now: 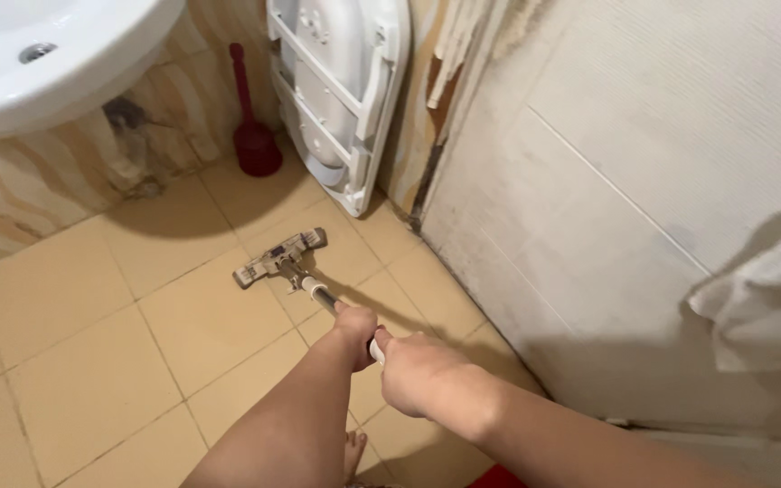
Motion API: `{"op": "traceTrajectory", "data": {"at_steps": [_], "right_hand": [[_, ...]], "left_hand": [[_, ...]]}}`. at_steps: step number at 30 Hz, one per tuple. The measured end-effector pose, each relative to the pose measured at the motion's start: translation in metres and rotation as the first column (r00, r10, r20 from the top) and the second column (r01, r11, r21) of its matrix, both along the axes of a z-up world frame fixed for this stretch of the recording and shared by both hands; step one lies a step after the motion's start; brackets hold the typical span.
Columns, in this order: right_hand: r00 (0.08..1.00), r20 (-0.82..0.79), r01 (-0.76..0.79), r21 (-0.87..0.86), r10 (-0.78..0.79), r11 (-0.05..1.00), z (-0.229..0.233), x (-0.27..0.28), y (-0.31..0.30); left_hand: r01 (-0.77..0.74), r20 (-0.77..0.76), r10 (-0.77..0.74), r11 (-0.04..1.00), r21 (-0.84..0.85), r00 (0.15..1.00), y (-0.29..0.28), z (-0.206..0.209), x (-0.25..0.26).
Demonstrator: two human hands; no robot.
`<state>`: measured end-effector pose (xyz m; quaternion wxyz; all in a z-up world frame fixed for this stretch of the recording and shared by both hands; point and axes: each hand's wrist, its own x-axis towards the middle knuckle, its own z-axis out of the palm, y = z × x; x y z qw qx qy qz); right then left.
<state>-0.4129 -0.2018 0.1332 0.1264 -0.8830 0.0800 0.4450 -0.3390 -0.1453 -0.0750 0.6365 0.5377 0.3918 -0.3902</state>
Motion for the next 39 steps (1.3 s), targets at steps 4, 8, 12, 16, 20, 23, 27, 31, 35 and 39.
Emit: {"op": "traceTrajectory", "data": {"at_steps": [4,8,12,16,20,23,27,31,35,39], "right_hand": [[0.994,0.077,-0.08,0.027,0.077,0.996,-0.022,0.029,0.007],[0.965,0.194,-0.187,0.026,0.178,0.982,-0.042,0.072,0.011],[0.991,0.098,-0.094,0.022,0.091,0.995,-0.036,0.129,0.019],[0.989,0.058,-0.137,-0.048,0.139,0.989,-0.036,0.169,0.032],[0.99,0.052,-0.132,-0.008,0.133,0.991,-0.058,0.184,0.062],[0.99,0.07,-0.121,0.021,0.119,0.992,-0.068,0.191,0.074],[1.0,0.028,-0.002,-0.007,0.002,1.0,-0.068,0.178,0.071],[0.998,0.055,-0.026,-0.002,0.026,1.0,-0.06,0.166,0.054],[0.998,0.038,-0.053,-0.051,0.055,0.997,-0.033,0.161,0.036],[0.998,-0.049,-0.045,-0.066,0.042,0.997,0.007,0.148,0.014]], "left_hand": [[0.03,0.01,-0.031,0.999,0.039,0.999,0.012,-0.014,0.03],[0.052,0.063,-0.051,0.999,-0.013,0.997,0.026,-0.03,0.075],[0.052,0.202,-0.053,0.999,0.013,0.978,0.042,-0.007,0.112],[0.165,0.33,-0.254,0.947,0.275,0.909,0.054,0.024,0.127],[0.199,0.365,-0.369,0.883,0.426,0.855,0.086,0.008,0.138],[0.212,0.472,-0.506,0.811,0.545,0.722,0.105,-0.018,0.153],[0.313,0.432,-0.579,0.779,0.544,0.691,0.101,-0.036,0.147],[0.288,0.527,-0.435,0.895,0.339,0.73,0.092,-0.045,0.131],[0.433,0.517,-0.624,0.781,0.451,0.586,0.077,-0.022,0.11],[0.487,0.48,-0.691,0.723,0.491,0.541,0.053,0.007,0.099]]}}
